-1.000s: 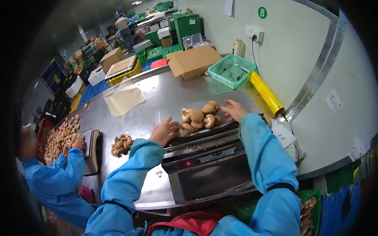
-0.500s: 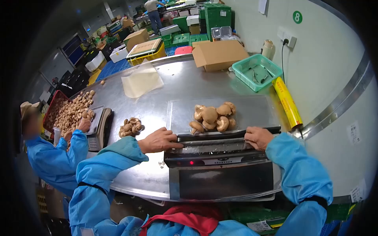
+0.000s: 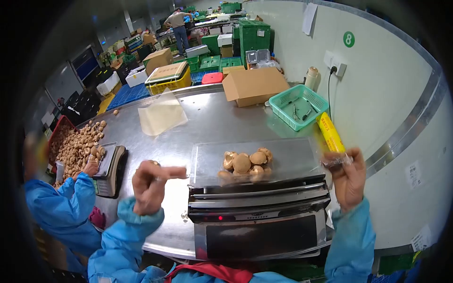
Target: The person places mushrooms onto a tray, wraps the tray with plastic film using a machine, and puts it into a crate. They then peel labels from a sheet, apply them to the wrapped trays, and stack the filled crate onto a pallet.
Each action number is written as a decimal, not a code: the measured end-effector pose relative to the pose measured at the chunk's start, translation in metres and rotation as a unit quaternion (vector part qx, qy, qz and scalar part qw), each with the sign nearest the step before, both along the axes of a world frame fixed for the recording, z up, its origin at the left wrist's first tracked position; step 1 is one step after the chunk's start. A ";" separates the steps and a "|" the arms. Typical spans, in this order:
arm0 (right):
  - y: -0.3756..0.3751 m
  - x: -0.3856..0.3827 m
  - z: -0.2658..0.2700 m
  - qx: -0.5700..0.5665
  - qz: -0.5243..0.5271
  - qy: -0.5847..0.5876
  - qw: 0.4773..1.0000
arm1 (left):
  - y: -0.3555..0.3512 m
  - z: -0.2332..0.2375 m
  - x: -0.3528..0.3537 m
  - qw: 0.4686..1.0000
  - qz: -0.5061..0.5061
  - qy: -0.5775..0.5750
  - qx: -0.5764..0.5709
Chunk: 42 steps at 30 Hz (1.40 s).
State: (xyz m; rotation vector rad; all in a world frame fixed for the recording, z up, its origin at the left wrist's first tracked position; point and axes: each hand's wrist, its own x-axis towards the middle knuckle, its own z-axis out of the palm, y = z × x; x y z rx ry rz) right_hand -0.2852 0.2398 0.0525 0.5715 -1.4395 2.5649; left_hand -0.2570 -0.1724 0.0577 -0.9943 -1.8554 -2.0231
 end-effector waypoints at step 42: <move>-0.024 0.098 -0.195 0.053 0.198 -0.504 0.839 | 0.046 -0.203 0.104 0.751 0.009 -0.640 0.164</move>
